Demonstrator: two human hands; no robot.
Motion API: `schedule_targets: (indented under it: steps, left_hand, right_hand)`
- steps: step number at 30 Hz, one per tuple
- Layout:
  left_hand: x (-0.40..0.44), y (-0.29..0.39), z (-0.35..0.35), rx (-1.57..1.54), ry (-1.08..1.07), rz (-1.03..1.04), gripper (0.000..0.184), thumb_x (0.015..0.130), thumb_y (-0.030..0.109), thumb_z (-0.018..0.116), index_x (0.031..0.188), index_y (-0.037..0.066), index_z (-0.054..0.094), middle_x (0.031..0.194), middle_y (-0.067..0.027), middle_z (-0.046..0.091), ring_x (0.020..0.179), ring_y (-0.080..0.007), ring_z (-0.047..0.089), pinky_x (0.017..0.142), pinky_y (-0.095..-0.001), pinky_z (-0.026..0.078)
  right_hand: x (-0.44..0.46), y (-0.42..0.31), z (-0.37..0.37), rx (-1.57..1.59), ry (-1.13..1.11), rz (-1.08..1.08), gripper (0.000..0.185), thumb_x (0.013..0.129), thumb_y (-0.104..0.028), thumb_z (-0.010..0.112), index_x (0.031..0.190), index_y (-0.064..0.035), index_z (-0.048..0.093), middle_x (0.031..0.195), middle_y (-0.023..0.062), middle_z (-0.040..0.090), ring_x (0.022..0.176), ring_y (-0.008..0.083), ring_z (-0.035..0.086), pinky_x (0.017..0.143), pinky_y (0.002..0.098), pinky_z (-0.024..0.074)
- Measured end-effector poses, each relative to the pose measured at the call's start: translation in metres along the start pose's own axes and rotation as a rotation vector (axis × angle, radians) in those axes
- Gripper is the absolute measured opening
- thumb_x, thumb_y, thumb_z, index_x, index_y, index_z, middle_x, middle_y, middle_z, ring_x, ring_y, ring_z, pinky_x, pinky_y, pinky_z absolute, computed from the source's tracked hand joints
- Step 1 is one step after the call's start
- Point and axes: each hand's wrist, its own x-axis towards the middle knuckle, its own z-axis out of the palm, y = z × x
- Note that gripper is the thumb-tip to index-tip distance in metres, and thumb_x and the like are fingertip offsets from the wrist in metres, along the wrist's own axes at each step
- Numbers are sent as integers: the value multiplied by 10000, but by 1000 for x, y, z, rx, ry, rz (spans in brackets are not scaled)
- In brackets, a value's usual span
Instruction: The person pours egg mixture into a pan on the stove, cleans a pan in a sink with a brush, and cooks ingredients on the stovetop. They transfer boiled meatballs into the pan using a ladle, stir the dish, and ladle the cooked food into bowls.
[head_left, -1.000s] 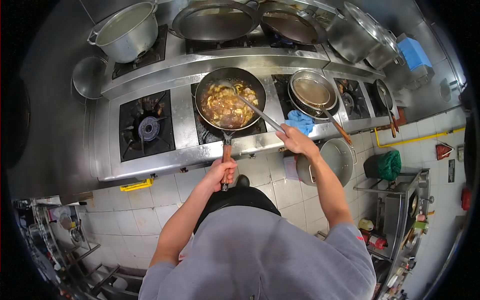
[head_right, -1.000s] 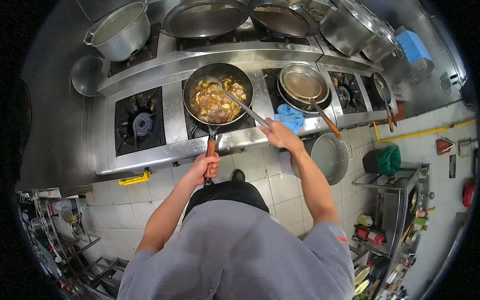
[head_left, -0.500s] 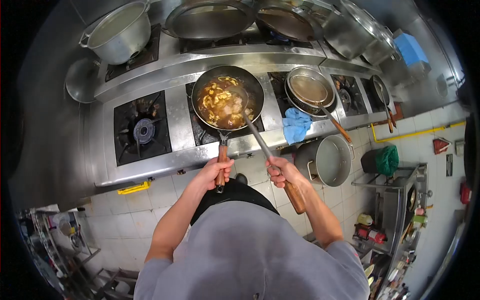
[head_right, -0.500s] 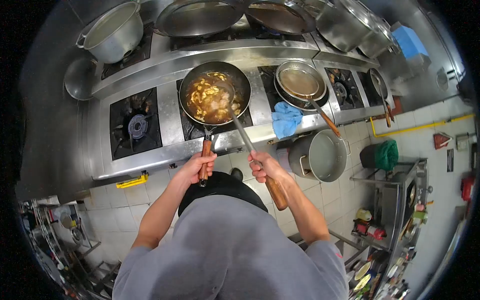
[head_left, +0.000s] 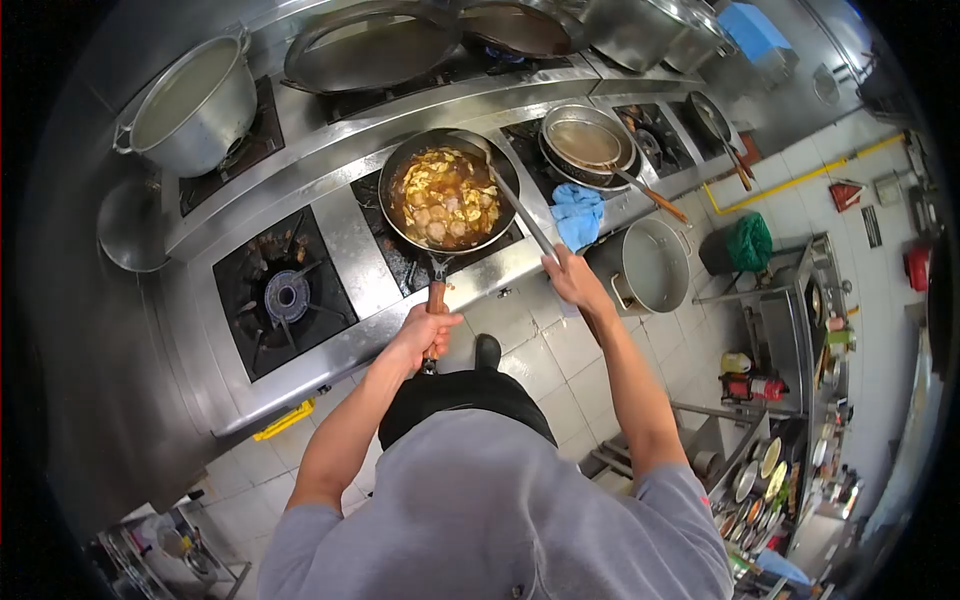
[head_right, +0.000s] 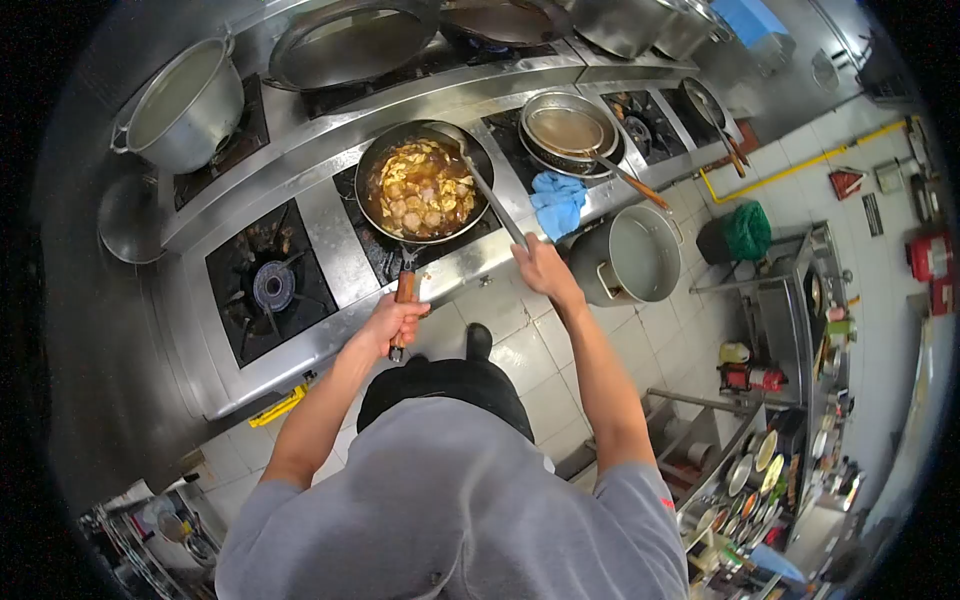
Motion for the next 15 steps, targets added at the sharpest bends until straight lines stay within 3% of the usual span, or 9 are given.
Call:
schedule_targets:
  steps: [5, 8, 12, 15]
  left_hand:
    - [-10, 17, -14, 95, -23, 7, 260, 823, 27, 640, 805, 129, 401, 568, 52, 379, 414, -49, 374, 351, -236, 335]
    - [-17, 19, -17, 125, -14, -20, 264, 828, 11, 609, 839, 145, 382, 571, 68, 350, 403, -31, 353, 332, -220, 297]
    - [-24, 10, -18, 173, -47, -41, 262, 833, 13, 613, 824, 130, 379, 559, 45, 373, 394, -57, 356, 340, -247, 315]
    - [-36, -1, -12, 205, -69, -79, 253, 843, 10, 602, 835, 127, 377, 556, 41, 371, 393, -61, 349, 341, -254, 306]
  right_hand:
    - [9, -21, -6, -62, -122, -60, 370, 955, -317, 499, 996, 49, 528, 827, 313, 616, 847, 473, 609, 730, 510, 455]
    - [-15, -50, -29, -335, -112, -149, 317, 951, -297, 507, 971, 20, 507, 701, 255, 602, 778, 449, 623, 695, 529, 473]
    - [-62, -62, -56, -500, -101, -184, 302, 921, -259, 538, 1002, 32, 519, 741, 254, 628, 740, 443, 633, 678, 516, 500]
    - [-109, -54, -75, -587, -88, -175, 268, 908, -234, 557, 985, 19, 513, 673, 235, 608, 692, 432, 628, 637, 507, 501]
